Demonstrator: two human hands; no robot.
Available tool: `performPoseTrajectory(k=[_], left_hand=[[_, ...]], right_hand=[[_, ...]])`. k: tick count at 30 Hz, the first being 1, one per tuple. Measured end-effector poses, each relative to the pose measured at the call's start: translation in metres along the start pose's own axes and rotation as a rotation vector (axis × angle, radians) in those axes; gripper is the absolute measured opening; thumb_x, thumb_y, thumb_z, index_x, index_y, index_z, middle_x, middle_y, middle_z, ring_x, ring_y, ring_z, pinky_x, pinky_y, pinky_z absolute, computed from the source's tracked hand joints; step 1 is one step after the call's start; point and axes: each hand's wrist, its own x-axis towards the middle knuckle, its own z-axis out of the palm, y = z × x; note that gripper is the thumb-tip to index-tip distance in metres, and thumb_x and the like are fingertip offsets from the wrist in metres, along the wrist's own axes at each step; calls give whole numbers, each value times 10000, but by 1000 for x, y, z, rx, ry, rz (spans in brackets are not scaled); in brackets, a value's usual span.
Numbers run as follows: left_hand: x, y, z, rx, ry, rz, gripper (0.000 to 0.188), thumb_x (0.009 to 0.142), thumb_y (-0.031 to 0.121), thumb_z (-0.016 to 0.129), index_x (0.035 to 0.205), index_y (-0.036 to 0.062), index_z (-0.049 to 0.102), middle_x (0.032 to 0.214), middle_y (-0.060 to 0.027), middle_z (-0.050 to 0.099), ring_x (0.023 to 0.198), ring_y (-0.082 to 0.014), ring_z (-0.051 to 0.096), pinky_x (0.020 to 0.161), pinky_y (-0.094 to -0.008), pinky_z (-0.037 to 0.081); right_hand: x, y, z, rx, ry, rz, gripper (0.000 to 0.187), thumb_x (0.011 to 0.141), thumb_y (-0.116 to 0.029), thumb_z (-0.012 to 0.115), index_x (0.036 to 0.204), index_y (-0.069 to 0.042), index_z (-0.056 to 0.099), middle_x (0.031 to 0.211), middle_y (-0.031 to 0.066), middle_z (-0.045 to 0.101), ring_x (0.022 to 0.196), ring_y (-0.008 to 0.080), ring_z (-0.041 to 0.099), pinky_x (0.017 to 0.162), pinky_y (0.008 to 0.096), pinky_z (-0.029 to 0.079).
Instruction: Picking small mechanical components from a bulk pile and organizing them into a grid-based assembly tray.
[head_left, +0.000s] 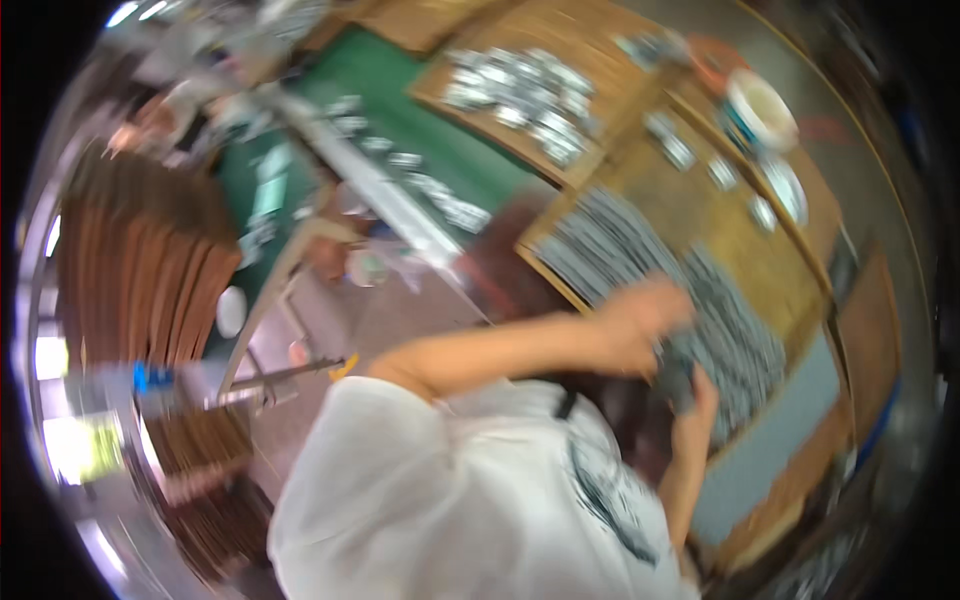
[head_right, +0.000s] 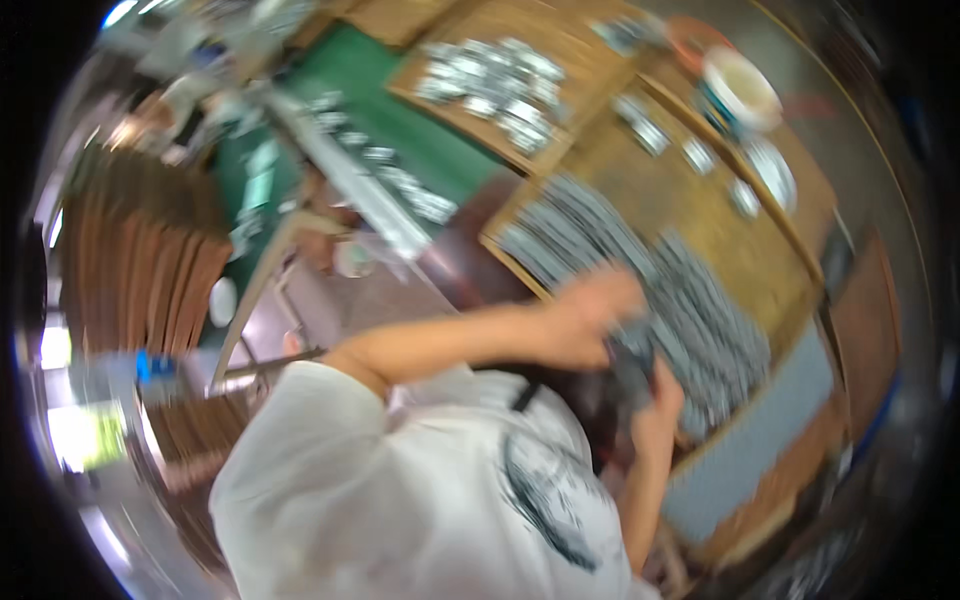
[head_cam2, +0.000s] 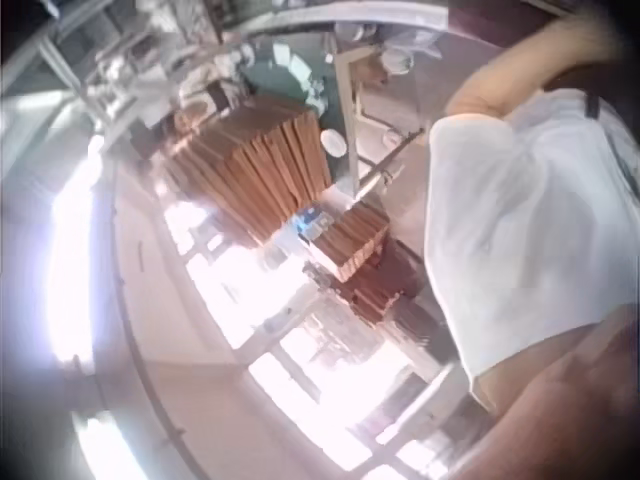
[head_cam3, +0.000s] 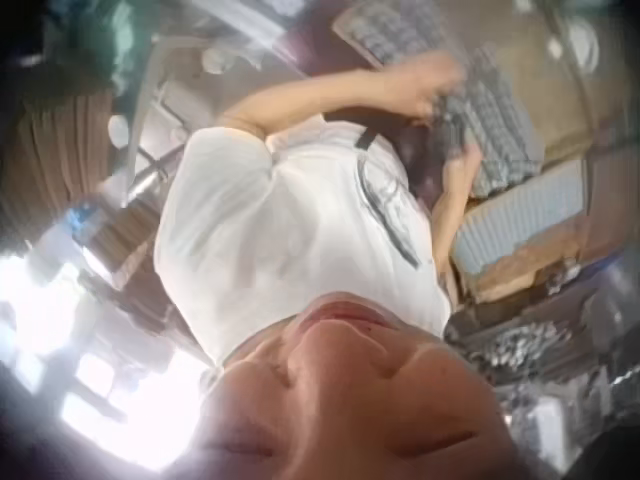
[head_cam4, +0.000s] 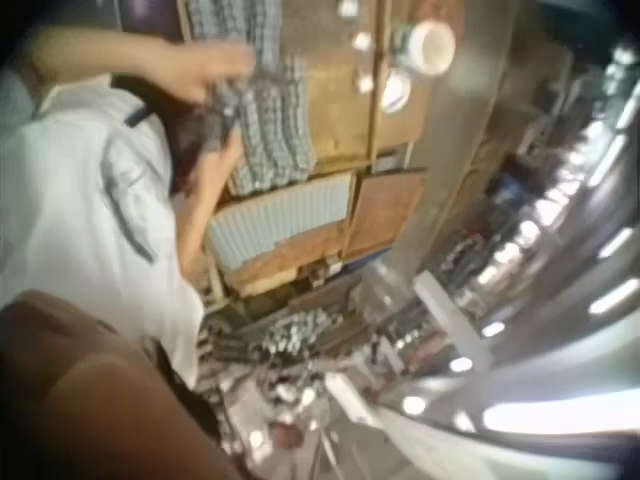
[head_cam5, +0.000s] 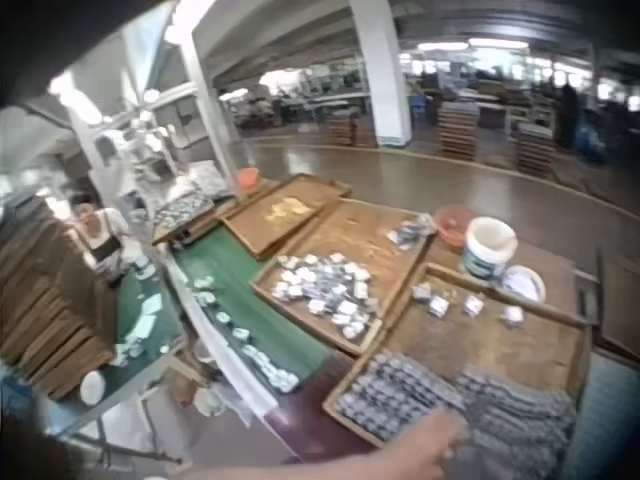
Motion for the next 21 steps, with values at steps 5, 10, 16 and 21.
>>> performPoseTrajectory(k=[5,10,16,21], left_hand=[[51,-49,-45,44,-99,-315,538,719,11,677,1236,35,529,1056,-143,570,953,-282,570,813,-356,472],[97,-105,-33,-61,-381,-529,513,765,-101,509,1269,-21,549,1178,-104,586,1009,-152,570,837,-265,461],[120,-149,-8,-168,-655,-660,517,762,-68,524,1277,-39,549,1077,-67,654,951,-164,590,859,-278,460],[129,-125,11,-152,-796,-715,520,753,-67,491,1267,-39,567,1180,-98,638,1056,-178,570,939,-285,433]], right_hand=[[3,41,-33,-92,56,-133,132,926,-145,576,931,-21,619,785,-1,616,700,80,556,622,243,449],[-32,49,-56,76,208,-13,79,890,-62,605,947,-18,636,799,6,641,696,82,566,617,247,456],[-68,71,-104,93,479,21,139,917,-155,610,956,-27,650,771,13,643,661,85,566,583,239,430],[-105,107,-157,116,703,10,213,925,-218,628,942,-9,662,757,19,634,635,96,558,594,257,430]])
